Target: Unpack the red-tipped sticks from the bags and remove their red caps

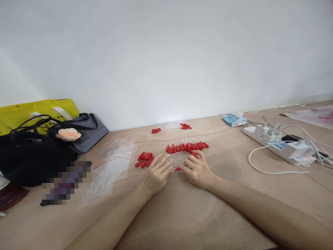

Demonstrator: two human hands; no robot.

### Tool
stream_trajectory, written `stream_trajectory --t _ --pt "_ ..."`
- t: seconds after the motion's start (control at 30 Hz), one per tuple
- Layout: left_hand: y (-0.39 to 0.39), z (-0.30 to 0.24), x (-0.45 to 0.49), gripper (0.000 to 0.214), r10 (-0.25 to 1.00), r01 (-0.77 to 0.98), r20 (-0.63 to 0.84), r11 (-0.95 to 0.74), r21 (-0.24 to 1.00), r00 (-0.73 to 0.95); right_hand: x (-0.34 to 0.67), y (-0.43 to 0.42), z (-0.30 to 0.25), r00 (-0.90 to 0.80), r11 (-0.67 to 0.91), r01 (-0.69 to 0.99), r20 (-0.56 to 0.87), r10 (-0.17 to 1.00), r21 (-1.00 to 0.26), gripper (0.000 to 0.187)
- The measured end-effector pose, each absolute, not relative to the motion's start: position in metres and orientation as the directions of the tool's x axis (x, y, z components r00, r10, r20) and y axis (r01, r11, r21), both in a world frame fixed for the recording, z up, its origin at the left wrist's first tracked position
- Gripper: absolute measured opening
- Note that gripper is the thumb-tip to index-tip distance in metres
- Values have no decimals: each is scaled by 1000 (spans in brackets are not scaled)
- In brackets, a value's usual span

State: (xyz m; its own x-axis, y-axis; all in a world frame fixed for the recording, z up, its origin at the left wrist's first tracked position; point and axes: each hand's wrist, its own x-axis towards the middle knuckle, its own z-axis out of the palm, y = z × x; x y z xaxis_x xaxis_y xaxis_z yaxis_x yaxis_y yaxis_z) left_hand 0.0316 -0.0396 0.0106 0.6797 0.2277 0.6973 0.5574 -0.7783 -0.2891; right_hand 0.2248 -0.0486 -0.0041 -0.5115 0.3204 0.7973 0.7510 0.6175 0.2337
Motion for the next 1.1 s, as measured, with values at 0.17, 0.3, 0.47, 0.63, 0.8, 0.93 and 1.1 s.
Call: stream_trajectory --t 0.17,0.3,0.47,0.63,0.8,0.93,1.1 --pt "-43 12 30 12 183 519 706 -802 -295 684 228 -50 -6 -531 632 734 791 304 249 17" --pt "-45 12 30 13 151 494 707 -812 -310 691 230 -51 -8 -518 666 710 810 274 229 15" --pt "-46 12 31 12 133 488 709 -811 -324 692 229 -52 -8 -530 685 692 805 267 228 16" --pt "-47 12 29 12 130 480 692 -809 -341 711 230 -53 -7 -543 685 686 799 259 244 16" --pt "-41 15 5 17 200 589 755 -755 -287 625 257 -45 -4 -385 626 774 858 341 98 19" --pt "-40 18 2 12 402 713 800 -700 -45 445 268 -34 0 -197 561 816 843 501 -142 15" --pt "-36 13 15 23 686 755 683 -580 307 249 269 -24 -4 -32 403 832 693 721 -380 22"
